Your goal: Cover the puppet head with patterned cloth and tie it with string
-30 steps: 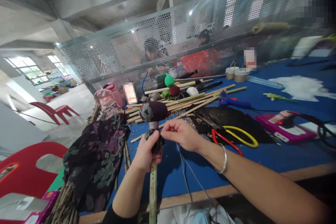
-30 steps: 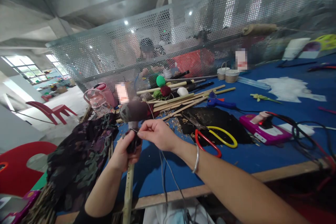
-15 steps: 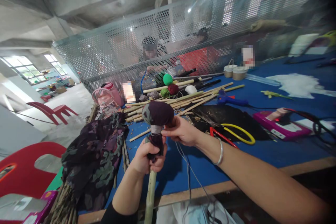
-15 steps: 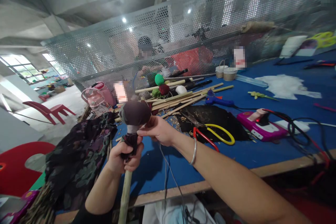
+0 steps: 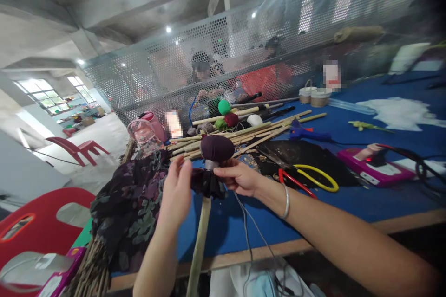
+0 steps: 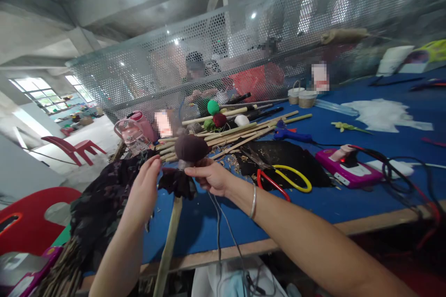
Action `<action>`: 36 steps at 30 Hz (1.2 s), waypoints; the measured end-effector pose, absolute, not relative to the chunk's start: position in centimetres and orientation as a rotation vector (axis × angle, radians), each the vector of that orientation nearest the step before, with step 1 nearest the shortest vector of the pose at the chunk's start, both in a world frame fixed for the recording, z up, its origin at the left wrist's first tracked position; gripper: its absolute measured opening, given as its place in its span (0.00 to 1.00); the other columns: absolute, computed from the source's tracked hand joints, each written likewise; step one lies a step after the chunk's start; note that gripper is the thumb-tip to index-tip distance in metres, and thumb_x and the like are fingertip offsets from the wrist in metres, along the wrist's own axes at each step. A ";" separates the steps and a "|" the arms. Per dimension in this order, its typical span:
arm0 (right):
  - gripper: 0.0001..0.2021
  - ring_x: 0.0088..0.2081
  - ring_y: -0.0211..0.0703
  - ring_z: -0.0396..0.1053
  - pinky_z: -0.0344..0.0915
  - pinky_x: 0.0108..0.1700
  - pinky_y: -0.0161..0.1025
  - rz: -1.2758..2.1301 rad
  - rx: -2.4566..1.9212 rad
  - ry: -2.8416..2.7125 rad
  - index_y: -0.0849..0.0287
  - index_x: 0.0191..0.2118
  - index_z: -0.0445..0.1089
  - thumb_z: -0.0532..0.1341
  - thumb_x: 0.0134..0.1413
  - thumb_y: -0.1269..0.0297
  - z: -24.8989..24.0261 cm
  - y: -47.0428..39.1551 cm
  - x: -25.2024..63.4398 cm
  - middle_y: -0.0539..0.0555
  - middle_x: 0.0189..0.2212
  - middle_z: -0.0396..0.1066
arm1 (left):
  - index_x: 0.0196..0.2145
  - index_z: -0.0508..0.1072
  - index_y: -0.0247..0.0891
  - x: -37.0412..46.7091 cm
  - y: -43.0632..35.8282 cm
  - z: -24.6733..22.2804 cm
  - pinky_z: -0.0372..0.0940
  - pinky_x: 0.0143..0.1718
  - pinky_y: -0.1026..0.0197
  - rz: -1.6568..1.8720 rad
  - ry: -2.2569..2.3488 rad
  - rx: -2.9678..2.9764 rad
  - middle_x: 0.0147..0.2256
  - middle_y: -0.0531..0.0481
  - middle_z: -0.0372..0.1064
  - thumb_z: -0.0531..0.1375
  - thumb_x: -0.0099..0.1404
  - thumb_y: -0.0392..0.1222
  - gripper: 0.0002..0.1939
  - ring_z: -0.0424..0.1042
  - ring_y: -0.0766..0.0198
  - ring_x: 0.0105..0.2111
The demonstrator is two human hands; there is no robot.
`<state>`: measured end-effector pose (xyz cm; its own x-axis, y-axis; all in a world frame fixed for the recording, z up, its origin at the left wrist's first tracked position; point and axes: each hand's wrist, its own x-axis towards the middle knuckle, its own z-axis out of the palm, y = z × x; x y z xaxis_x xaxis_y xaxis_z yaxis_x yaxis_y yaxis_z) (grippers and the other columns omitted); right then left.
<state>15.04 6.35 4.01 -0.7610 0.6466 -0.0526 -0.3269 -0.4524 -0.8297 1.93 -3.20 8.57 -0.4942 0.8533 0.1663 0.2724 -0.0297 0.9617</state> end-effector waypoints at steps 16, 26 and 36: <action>0.12 0.11 0.25 0.44 0.35 0.14 0.32 1.916 -0.658 -1.549 0.63 0.25 0.68 0.66 0.38 0.59 4.4 6.6 15.5 0.41 0.11 0.56 | 0.42 0.65 0.36 3.7 -2.3 4.1 0.59 0.31 0.62 1.328 1.942 1.433 0.31 0.49 0.68 0.59 0.58 0.50 0.18 0.66 0.61 0.29; 0.15 0.12 0.25 0.39 0.33 0.14 0.30 2.064 -0.597 -1.346 0.61 0.25 0.65 0.69 0.32 0.60 4.9 5.8 15.4 0.38 0.08 0.48 | 0.37 0.65 0.38 3.9 -3.1 4.1 0.55 0.25 0.66 1.410 1.894 1.374 0.25 0.55 0.62 0.57 0.59 0.47 0.11 0.59 0.67 0.24; 0.14 0.11 0.25 0.41 0.34 0.13 0.29 2.023 -0.606 -1.379 0.61 0.24 0.65 0.68 0.33 0.60 4.2 6.1 14.8 0.39 0.09 0.52 | 0.38 0.63 0.41 3.5 -3.0 3.6 0.53 0.19 0.68 1.451 1.705 1.156 0.20 0.61 0.57 0.59 0.57 0.45 0.12 0.54 0.73 0.15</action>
<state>14.83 6.11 4.15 -0.7095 0.7040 -0.0321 -0.2274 -0.2717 -0.9351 3.50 -3.05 3.61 -0.4313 0.8982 0.0846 0.2271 0.0173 0.9737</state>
